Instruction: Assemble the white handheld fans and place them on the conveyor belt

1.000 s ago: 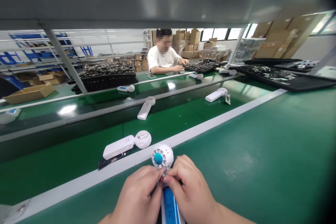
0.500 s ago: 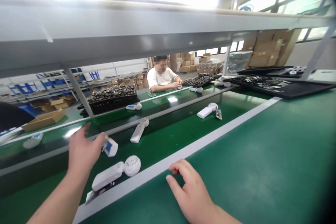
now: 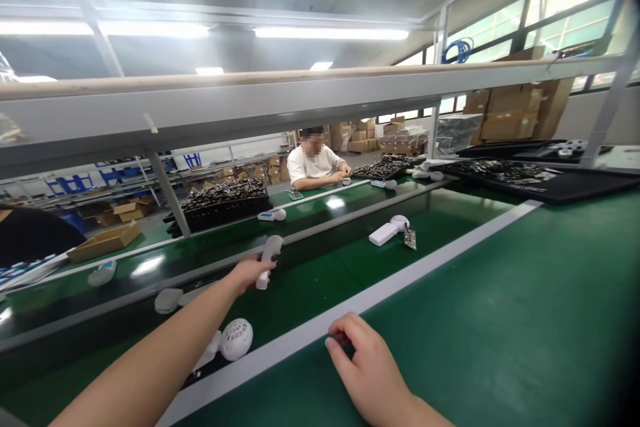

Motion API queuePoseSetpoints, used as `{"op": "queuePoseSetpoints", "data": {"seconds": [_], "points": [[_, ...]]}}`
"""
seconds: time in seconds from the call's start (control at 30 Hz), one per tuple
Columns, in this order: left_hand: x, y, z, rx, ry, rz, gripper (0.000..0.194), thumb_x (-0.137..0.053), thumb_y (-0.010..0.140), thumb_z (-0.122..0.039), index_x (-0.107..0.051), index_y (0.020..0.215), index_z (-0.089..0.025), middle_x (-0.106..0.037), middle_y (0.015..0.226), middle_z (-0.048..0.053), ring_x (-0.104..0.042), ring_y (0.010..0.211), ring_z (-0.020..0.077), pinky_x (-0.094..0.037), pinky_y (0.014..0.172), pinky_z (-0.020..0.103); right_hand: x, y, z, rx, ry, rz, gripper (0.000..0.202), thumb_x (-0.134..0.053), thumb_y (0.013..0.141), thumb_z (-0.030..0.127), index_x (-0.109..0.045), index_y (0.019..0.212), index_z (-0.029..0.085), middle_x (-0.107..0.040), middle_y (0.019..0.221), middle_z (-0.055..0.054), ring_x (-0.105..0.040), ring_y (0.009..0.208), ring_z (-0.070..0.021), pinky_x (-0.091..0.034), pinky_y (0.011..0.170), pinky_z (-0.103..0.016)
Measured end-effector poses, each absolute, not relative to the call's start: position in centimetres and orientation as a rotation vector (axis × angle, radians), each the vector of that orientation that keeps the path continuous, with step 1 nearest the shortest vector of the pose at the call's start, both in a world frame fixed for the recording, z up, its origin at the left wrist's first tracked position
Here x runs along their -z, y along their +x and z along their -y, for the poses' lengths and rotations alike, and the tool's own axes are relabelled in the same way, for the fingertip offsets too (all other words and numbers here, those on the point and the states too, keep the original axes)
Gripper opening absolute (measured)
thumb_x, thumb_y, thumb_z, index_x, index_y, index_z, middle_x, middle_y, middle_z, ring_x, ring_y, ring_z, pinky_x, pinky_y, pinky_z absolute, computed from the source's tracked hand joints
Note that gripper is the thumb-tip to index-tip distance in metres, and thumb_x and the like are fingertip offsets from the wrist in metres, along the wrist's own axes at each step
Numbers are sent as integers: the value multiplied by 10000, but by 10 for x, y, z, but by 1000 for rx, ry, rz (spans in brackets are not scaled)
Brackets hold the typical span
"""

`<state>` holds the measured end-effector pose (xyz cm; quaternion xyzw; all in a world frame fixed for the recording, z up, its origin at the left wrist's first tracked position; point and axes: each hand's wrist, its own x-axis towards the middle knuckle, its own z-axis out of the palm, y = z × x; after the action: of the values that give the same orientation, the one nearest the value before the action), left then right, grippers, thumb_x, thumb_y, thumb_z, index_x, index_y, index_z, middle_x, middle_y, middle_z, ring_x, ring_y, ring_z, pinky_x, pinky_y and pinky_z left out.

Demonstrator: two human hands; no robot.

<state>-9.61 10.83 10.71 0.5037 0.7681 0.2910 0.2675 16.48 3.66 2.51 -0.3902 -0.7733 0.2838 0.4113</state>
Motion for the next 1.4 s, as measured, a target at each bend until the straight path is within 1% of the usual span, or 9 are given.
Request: {"op": "queuePoseSetpoints", "data": {"seconds": [0.1,0.23,0.33,0.43,0.67,0.8,0.9,1.17,1.4], "points": [[-93,-75,-58,-795,1231,-1894,370,-439,999,-401,-545,1240,-142,-691,1019,81,-694,809,175,-581,658,319,-25,170,-41,-761,-1030,1889,273,-507,914,318,-613,1139,207,-635,1172,-108,-601,1090,-266,-506,933,-412],[-65,-36,23,-761,1120,-1804,454,-363,959,-428,-557,1243,-131,-691,694,42,-648,519,198,-486,426,278,-23,173,-38,-866,-1059,1931,614,-588,865,396,-418,1431,231,-409,1498,-99,-401,1355,-295,-388,1089,-462],[-55,-17,62,-730,1307,-1763,401,-429,923,-435,-660,1115,-169,-732,755,52,-689,664,230,-520,593,296,-22,169,-28,-1125,-978,2060,548,-640,824,324,-512,1351,251,-630,1224,-72,-613,1046,-238,-518,876,-370],[-56,-17,76,-654,1529,-1835,352,-472,904,-439,-706,1030,-208,-756,947,77,-692,892,265,-492,774,308,-17,160,-17,-1362,-927,2113,230,-661,774,213,-678,1003,229,-658,782,11,-596,684,-148,-493,642,-262],[-54,-25,81,-690,1344,-1955,299,-486,887,-449,-664,899,-208,-697,798,32,-645,771,224,-435,656,286,-9,143,-11,-1848,-1068,1702,129,-581,787,224,-646,874,154,-565,586,48,-481,393,-87,-368,395,-209],[-45,-20,77,-727,1346,-1954,223,-734,662,-281,-629,840,-198,-622,698,-29,-571,659,175,-379,576,251,-11,143,-13,-1840,-1027,1676,160,-642,721,224,-683,850,137,-636,641,18,-523,430,-84,-400,447,-210],[-45,-24,70,-923,1089,-1757,215,-741,670,-253,-546,732,-186,-599,645,-32,-536,606,139,-380,564,236,-10,145,-18,-1854,-969,1701,196,-646,728,261,-709,861,133,-669,694,-7,-552,478,-95,-439,504,-230],[-59,-49,55,-973,400,-1285,426,-573,698,-176,-480,1114,-186,-615,723,2,-605,597,133,-483,613,264,-13,149,-21,-1806,-836,1900,193,-589,805,199,-753,904,180,-663,830,-10,-564,518,-89,-471,551,-246],[-52,-51,57,-929,319,-1358,435,-528,773,-406,-497,1152,-194,-414,583,-92,-273,378,46,-165,380,162,-12,143,-13,-1348,-728,2119,146,-693,813,117,-770,846,237,-652,910,-10,-631,858,-162,-496,786,-269]]}}
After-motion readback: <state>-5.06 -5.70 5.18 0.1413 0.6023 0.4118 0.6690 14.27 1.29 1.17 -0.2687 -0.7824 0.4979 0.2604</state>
